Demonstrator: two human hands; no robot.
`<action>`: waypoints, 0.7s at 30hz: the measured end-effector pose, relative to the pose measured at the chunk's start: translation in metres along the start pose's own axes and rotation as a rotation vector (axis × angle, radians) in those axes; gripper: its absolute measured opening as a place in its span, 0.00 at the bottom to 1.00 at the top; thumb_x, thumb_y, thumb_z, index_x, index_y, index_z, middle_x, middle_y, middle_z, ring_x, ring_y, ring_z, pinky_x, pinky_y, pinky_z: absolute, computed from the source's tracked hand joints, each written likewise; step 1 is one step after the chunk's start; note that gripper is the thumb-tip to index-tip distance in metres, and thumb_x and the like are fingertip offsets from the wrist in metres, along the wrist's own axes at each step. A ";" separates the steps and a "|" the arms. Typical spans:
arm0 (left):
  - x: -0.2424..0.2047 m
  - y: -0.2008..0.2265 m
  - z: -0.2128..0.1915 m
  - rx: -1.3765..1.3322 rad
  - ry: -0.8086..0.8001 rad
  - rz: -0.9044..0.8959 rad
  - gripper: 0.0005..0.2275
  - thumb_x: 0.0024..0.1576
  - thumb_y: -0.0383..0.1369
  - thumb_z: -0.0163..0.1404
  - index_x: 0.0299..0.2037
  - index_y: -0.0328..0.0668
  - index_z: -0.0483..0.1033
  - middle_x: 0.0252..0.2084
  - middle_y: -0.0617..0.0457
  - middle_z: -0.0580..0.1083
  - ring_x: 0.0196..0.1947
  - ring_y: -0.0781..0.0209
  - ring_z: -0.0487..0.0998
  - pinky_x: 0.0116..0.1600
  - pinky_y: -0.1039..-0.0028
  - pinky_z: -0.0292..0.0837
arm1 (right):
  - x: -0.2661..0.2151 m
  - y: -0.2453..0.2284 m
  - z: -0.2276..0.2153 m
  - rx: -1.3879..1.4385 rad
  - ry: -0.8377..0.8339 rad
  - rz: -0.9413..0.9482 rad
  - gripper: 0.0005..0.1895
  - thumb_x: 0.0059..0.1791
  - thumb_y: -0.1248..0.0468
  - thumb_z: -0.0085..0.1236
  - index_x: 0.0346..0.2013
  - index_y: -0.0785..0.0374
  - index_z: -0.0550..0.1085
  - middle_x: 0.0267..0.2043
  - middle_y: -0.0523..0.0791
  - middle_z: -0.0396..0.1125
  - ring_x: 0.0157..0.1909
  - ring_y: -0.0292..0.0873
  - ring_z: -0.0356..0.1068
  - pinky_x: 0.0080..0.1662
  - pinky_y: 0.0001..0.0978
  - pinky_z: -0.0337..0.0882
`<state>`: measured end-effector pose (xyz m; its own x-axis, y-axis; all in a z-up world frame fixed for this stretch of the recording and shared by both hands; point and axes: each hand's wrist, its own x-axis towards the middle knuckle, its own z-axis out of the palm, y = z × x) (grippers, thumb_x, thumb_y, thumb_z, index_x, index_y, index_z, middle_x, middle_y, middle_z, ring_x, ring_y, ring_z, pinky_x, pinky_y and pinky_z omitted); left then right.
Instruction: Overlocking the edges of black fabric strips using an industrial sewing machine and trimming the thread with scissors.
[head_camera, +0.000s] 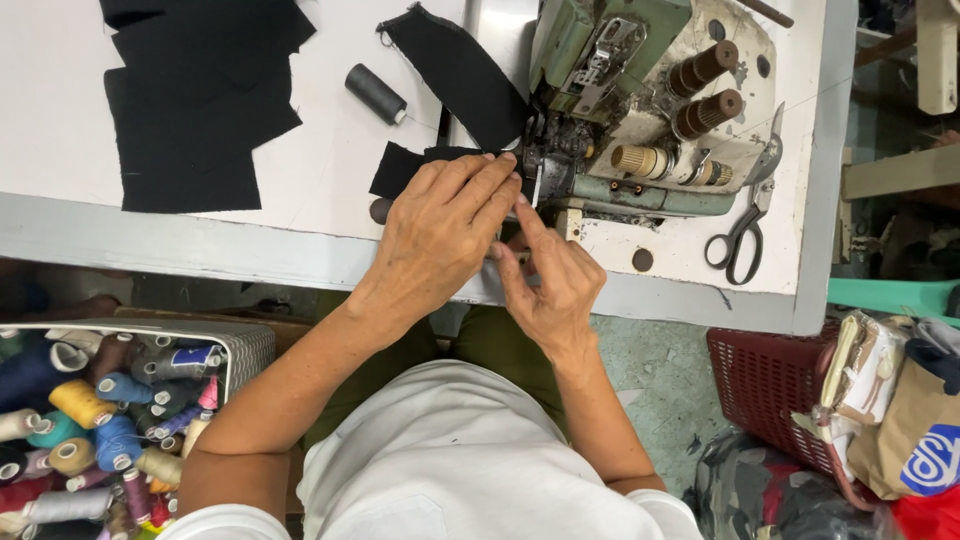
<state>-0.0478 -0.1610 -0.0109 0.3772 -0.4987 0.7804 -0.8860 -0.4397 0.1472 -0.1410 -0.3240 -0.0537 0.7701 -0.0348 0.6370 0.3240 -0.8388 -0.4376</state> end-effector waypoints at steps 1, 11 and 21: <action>0.000 0.000 -0.001 -0.003 -0.008 0.000 0.08 0.62 0.19 0.56 0.49 0.30 0.83 0.48 0.40 0.79 0.50 0.46 0.80 0.53 0.63 0.76 | -0.004 0.001 0.002 -0.008 -0.004 -0.008 0.24 0.58 0.55 0.62 0.66 0.64 0.76 0.31 0.43 0.79 0.20 0.39 0.68 0.31 0.31 0.72; -0.002 -0.009 -0.003 -0.054 -0.006 0.027 0.07 0.62 0.20 0.55 0.48 0.31 0.84 0.49 0.42 0.81 0.51 0.47 0.81 0.53 0.65 0.75 | -0.012 0.003 0.014 -0.041 0.002 -0.044 0.29 0.56 0.55 0.66 0.68 0.66 0.74 0.28 0.41 0.77 0.20 0.37 0.67 0.29 0.28 0.70; -0.004 -0.013 -0.006 -0.107 -0.035 0.003 0.07 0.64 0.22 0.55 0.48 0.32 0.85 0.51 0.44 0.81 0.54 0.49 0.81 0.55 0.65 0.74 | -0.006 -0.002 0.010 0.016 0.000 -0.035 0.28 0.55 0.58 0.66 0.67 0.67 0.75 0.27 0.41 0.76 0.20 0.38 0.67 0.29 0.29 0.70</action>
<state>-0.0388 -0.1490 -0.0122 0.3820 -0.5266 0.7595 -0.9102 -0.3565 0.2107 -0.1404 -0.3162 -0.0631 0.7579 -0.0054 0.6524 0.3596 -0.8309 -0.4247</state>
